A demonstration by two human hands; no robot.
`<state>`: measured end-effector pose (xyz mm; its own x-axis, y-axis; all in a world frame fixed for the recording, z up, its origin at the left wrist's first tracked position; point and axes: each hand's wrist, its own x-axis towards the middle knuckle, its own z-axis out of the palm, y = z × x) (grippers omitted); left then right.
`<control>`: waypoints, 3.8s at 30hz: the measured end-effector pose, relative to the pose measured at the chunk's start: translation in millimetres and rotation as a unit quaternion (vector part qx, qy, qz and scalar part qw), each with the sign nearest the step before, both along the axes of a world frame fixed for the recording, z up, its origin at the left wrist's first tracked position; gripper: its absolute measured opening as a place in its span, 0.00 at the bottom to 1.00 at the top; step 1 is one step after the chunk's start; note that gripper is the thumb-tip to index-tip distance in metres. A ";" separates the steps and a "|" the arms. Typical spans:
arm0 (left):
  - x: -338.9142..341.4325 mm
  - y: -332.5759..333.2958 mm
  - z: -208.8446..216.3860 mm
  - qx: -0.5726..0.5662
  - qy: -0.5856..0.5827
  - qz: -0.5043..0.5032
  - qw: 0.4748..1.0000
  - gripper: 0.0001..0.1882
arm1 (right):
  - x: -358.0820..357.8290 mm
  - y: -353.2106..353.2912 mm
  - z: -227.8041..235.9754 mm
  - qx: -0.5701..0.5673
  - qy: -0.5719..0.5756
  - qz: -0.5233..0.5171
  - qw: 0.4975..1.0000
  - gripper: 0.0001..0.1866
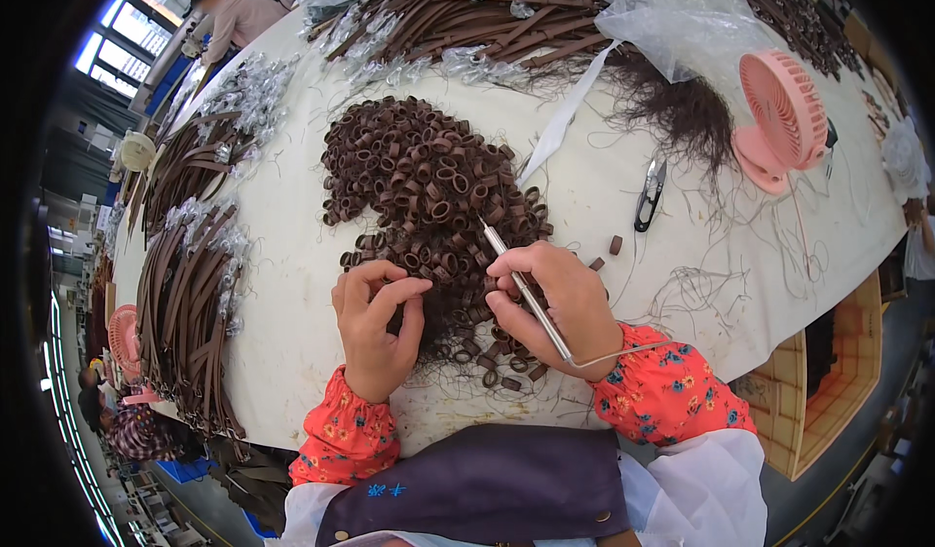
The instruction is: The person uses a metal tool to thread a white elastic band through small brown plastic rings. They work at a table covered with piles of these rings and hair strands, likely assembling hair accessories in a workshop setting.
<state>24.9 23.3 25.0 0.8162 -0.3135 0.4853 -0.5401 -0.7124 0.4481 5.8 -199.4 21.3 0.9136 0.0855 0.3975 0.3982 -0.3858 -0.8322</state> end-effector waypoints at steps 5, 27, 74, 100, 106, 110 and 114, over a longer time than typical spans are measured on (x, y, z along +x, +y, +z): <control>-1.0 7.4 8.3 0.041 0.086 -0.126 0.987 0.15 | -1.0 0.7 2.1 0.014 0.031 -0.021 0.999 0.10; -8.6 1.2 -13.9 -0.278 0.281 -0.071 0.916 0.05 | -1.8 0.1 0.3 0.027 -0.003 0.043 0.999 0.13; -27.2 -19.6 -21.0 -0.466 0.404 -0.175 0.768 0.05 | -1.9 10.0 -4.9 -0.026 -0.152 0.082 0.985 0.18; -23.2 -11.4 -32.3 -0.266 0.218 -0.205 0.916 0.04 | -5.2 -14.1 5.5 0.300 0.139 0.194 0.924 0.13; -23.9 -12.3 -30.6 -0.265 0.212 -0.190 0.921 0.04 | -5.6 -11.7 8.6 0.278 0.145 0.206 0.927 0.13; -23.9 -11.5 -29.9 -0.255 0.206 -0.192 0.925 0.03 | -5.4 -10.6 6.6 0.279 0.148 0.212 0.925 0.13; -23.8 -12.2 -26.3 -0.239 0.195 -0.184 0.933 0.04 | -6.0 -10.6 5.3 0.277 0.147 0.212 0.926 0.14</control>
<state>1.1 11.2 -1.3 0.8398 -0.4309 0.3302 -0.4381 -0.1789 0.8809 -0.1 -210.0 26.7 0.9207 0.3182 0.2261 0.1403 0.2707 -0.9524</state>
